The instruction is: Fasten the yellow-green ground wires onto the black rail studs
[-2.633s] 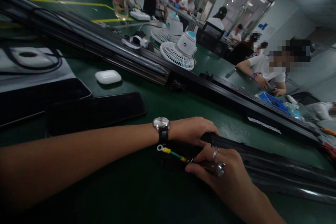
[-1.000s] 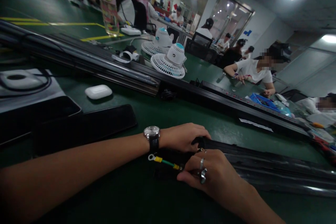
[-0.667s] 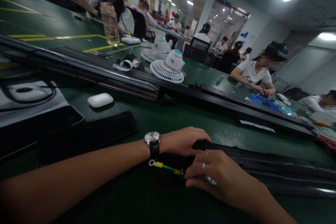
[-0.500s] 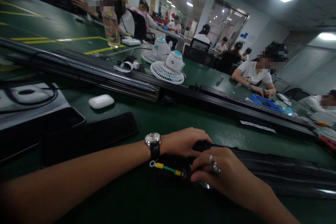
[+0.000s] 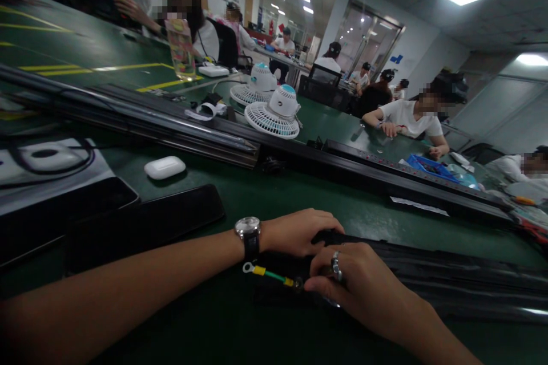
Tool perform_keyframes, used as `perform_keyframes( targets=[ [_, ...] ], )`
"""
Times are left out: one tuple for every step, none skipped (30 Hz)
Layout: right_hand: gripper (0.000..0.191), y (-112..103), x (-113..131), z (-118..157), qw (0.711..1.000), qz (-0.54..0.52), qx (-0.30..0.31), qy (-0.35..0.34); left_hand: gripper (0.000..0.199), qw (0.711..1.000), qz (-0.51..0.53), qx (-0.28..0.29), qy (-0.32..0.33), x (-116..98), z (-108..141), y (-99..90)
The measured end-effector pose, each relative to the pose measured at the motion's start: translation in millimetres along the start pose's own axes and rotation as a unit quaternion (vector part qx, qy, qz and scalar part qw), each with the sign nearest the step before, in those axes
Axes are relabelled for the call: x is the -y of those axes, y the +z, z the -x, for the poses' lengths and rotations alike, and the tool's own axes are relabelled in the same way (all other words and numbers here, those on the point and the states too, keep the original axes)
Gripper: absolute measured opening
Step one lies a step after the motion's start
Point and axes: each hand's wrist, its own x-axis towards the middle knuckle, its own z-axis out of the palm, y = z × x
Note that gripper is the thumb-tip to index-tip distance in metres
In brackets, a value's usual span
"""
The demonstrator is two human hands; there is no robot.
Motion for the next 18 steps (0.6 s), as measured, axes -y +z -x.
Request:
perform_keyframes(
  targets=[
    [0.015,0,-1,0,1.0,-0.004,-0.001,0.0,0.035,1.0,-0.002,0.001,0.0,0,0,-0.5],
    [0.015,0,-1,0,1.0,-0.007,-0.001,0.001,0.034,1.0,-0.003,0.002,0.001,0,0,-0.9],
    [0.014,0,-2,1,1.0,-0.008,0.0,0.002,0.032,1.0,-0.004,0.003,0.002,0,0,-1.1],
    [0.013,0,-2,0,1.0,-0.008,0.0,0.002,0.032,1.0,-0.005,0.003,0.003,0,0,-1.2],
    [0.011,0,-2,0,1.0,-0.008,0.001,0.0,0.032,1.0,-0.007,0.004,0.004,0,-1,-1.1],
    [0.009,0,-2,0,1.0,-0.008,0.002,-0.002,0.032,1.0,-0.008,0.004,0.005,1,-1,-0.9],
    [0.007,0,-2,-1,1.0,-0.007,0.002,-0.005,0.033,1.0,-0.01,0.004,0.006,1,-1,-0.7],
    [0.006,-1,-3,-1,1.0,-0.006,0.001,-0.008,0.033,1.0,-0.012,0.005,0.006,2,-2,-0.3],
    [0.005,-1,-3,-1,1.0,-0.006,0.001,-0.01,0.033,1.0,-0.013,0.005,0.007,3,-2,0.2],
    [0.005,-1,-4,-1,1.0,-0.006,0.0,-0.01,0.033,1.0,-0.014,0.005,0.007,4,-2,0.7],
    [0.005,-1,-5,-1,1.0,-0.007,-0.005,-0.009,0.033,1.0,-0.013,0.005,0.008,5,-2,1.2],
    [0.006,-1,-6,0,1.0,-0.01,-0.013,-0.009,0.033,1.0,-0.012,0.005,0.009,5,-3,1.8],
    [0.006,-1,-7,2,1.0,-0.014,-0.023,-0.01,0.034,1.0,-0.01,0.005,0.01,5,-3,2.3],
    [0.007,0,-7,3,0.999,-0.021,-0.035,-0.008,0.035,1.0,-0.008,0.005,0.012,6,-3,2.8],
    [0.007,0,-7,5,0.998,-0.029,-0.051,-0.003,0.037,1.0,-0.005,0.006,0.015,6,-3,3.1],
    [0.007,1,-7,7,0.997,-0.037,-0.066,0.005,0.038,1.0,-0.002,0.007,0.017,6,-4,3.4],
    [0.007,1,-6,9,0.996,-0.043,-0.078,0.015,0.038,1.0,0.001,0.008,0.018,6,-4,3.5],
    [0.007,2,-4,10,0.995,-0.048,-0.09,0.023,0.038,1.0,0.003,0.009,0.02,6,-4,3.6]
  ],
)
